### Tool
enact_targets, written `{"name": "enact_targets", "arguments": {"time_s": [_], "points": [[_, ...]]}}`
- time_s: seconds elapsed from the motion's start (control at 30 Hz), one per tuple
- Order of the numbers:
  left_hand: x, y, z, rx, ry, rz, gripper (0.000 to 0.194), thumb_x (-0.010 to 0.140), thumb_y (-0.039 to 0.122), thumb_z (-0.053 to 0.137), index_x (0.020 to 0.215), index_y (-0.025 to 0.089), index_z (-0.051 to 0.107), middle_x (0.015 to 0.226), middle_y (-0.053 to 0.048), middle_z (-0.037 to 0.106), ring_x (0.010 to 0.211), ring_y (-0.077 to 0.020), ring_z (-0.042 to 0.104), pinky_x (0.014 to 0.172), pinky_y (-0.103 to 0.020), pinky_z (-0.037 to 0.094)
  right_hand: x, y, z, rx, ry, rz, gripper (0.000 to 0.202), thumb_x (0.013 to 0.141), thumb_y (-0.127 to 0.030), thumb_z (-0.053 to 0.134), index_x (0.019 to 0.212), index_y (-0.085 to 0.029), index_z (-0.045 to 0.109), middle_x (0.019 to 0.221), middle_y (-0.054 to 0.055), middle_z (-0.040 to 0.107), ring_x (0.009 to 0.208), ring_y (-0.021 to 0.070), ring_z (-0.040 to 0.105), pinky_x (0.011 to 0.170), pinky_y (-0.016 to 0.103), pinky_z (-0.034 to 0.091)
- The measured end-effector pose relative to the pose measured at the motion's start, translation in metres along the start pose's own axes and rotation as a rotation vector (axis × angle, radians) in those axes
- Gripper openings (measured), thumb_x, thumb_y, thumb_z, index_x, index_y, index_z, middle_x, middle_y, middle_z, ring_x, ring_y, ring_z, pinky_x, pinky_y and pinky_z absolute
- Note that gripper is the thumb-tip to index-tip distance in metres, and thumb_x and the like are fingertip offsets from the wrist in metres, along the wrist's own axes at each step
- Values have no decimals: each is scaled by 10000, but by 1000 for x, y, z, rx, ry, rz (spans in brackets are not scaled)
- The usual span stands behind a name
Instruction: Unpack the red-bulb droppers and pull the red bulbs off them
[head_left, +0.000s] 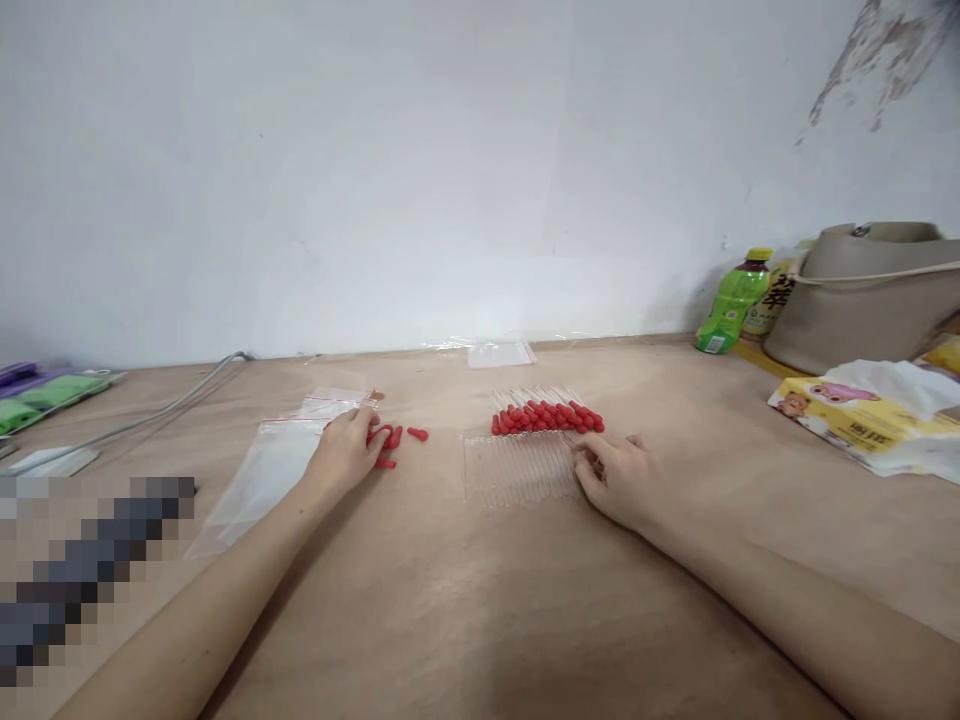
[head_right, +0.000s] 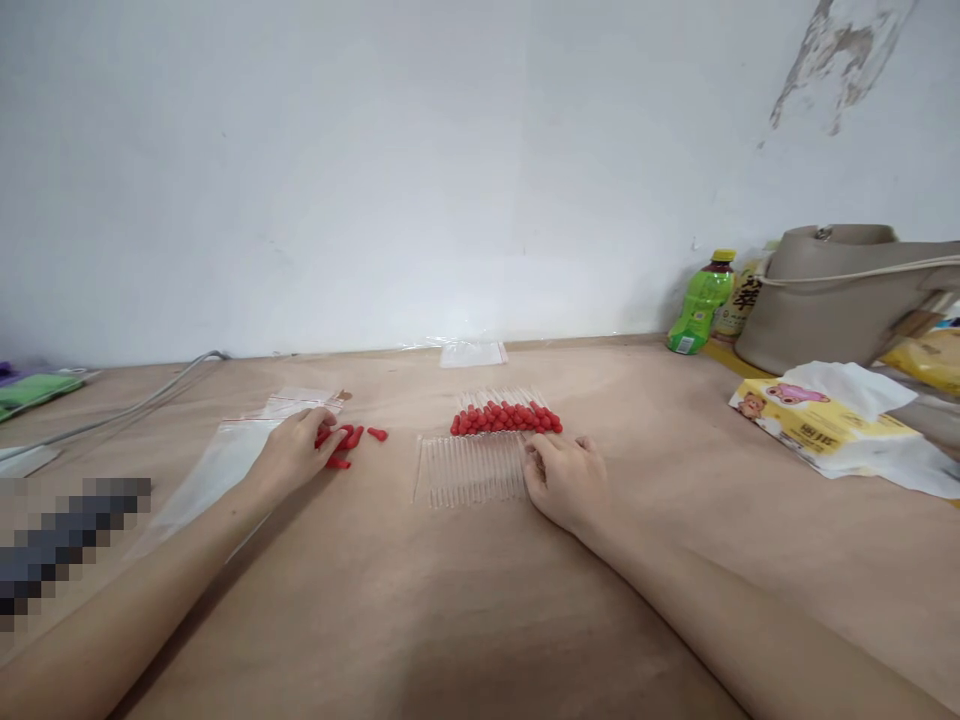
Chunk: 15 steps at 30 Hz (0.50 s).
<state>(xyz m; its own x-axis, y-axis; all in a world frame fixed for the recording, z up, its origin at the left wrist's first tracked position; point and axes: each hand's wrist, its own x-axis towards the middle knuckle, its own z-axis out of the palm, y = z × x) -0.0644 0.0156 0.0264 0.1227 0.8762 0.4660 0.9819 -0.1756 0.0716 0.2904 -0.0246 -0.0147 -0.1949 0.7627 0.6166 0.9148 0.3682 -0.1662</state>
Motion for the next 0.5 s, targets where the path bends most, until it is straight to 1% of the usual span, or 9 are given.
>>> {"name": "enact_targets", "arguments": {"time_s": [0.13, 0.2, 0.27, 0.33, 0.37, 0.43, 0.5], "points": [[-1, 1, 0, 26, 46, 45, 185, 797, 355, 444, 750, 190, 513, 785, -63, 585, 727, -213, 566, 626, -311, 431, 0, -2, -1, 13, 1, -62, 152, 771, -202, 437, 743, -204, 587, 748, 6, 653, 730, 146, 588, 758, 298, 297], [-2, 4, -3, 10, 101, 69, 181, 806, 352, 437, 757, 198, 520, 798, -58, 583, 761, -216, 565, 653, -316, 433, 0, -2, 0, 33, -9, -84, 157, 783, -217, 439, 735, -205, 588, 763, 13, 654, 767, 160, 584, 791, 313, 299], [-4, 12, -5, -16, 156, 112, 165, 812, 335, 435, 774, 203, 526, 821, -55, 581, 827, -222, 555, 707, -325, 430, 0, -1, 1, 61, -21, -83, 170, 801, -243, 436, 738, -204, 588, 764, 18, 655, 780, 169, 581, 816, 330, 301], [-4, 25, -6, -52, 174, 170, 160, 817, 313, 432, 758, 200, 527, 803, -49, 573, 875, -225, 537, 758, -334, 417, 0, 0, 3, 93, -31, -57, 189, 820, -283, 430, 763, -202, 591, 769, 23, 656, 777, 173, 581, 830, 346, 305], [-4, 33, -6, -70, 159, 199, 168, 817, 307, 433, 729, 196, 523, 780, -46, 565, 870, -222, 532, 767, -337, 412, 1, 1, 3, 109, -34, -40, 200, 827, -306, 427, 785, -200, 591, 778, 25, 657, 775, 174, 583, 834, 353, 308], [-1, 53, -3, -108, 97, 243, 194, 808, 310, 452, 668, 188, 510, 745, -40, 550, 819, -212, 526, 750, -335, 411, 1, 3, 5, 140, -37, -8, 225, 837, -345, 421, 839, -197, 591, 814, 32, 659, 794, 179, 586, 839, 365, 313], [6, 74, 3, -162, 32, 273, 194, 791, 326, 488, 663, 183, 514, 763, -43, 549, 785, -204, 521, 717, -327, 414, 2, 4, 6, 170, -41, 26, 245, 845, -363, 410, 875, -198, 588, 857, 35, 660, 831, 184, 586, 843, 373, 314]]}}
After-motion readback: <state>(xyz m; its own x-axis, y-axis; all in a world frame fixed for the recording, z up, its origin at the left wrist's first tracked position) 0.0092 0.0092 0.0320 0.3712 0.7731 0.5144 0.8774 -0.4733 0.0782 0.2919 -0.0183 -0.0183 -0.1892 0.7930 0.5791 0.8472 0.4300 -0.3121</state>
